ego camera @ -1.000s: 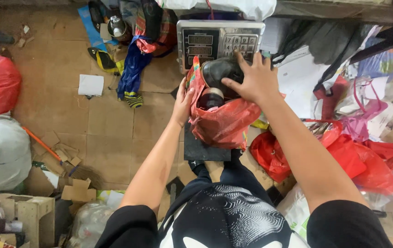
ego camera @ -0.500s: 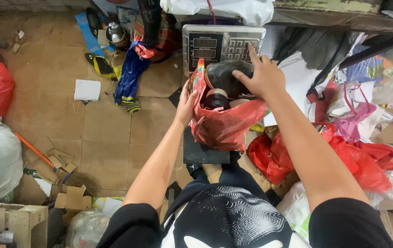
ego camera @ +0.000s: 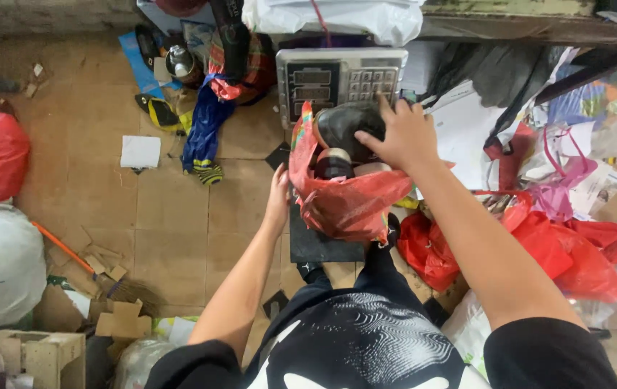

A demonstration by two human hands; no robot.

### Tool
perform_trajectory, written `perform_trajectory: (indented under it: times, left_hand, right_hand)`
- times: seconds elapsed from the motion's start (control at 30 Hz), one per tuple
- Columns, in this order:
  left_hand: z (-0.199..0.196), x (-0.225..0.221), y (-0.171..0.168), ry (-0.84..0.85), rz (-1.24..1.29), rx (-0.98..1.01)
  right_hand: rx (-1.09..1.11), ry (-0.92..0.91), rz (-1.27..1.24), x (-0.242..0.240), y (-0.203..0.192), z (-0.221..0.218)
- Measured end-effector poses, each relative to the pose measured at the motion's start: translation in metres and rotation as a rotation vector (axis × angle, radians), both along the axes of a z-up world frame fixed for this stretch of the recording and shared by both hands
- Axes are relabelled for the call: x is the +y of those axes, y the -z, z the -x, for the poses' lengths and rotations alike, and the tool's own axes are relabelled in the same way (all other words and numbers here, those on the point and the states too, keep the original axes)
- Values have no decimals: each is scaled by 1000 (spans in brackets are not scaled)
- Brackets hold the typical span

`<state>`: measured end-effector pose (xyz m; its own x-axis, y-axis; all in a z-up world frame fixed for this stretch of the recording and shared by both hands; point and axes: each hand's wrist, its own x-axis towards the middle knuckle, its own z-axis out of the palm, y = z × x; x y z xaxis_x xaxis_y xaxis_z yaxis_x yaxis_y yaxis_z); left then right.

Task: The person is weighing bags of plastic bottles, a bag of shoes, and bundles of paper at a recycling center and recording the weights in a notebook.

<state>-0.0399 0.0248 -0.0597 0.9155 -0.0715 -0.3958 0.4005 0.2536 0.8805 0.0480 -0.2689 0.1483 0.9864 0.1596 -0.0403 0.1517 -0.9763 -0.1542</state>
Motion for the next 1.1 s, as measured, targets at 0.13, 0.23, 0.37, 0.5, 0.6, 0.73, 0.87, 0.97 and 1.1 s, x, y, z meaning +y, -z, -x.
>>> perform_trajectory:
  times: [0.13, 0.23, 0.37, 0.5, 0.6, 0.73, 0.87, 0.97, 1.1]
  left_hand:
    - [23, 6, 33, -10, -69, 222]
    - [24, 4, 61, -42, -30, 240]
    - [38, -3, 65, -53, -31, 311]
    - [37, -6, 84, -60, -76, 463]
    - [42, -5, 86, -83, -73, 529]
    - [58, 17, 130, -15, -133, 523]
    - [67, -4, 96, -39, -214, 542]
    - [86, -18, 104, -31, -300, 465]
    - [132, -51, 134, 134, -405, 417]
  right_hand:
    - [52, 2, 52, -2, -3, 2]
    - [25, -49, 23, -18, -7, -5]
    - [68, -94, -25, -29, -2, 7]
    - [69, -119, -2, -38, -3, -2]
    - [39, -141, -2, -41, 1, 0]
    - [44, -144, -69, -52, -1, -6]
    - [62, -176, -173, -74, 2, -10]
    - [151, -207, -244, -99, 6, -19]
    - [278, -191, -430, -148, 11, -39]
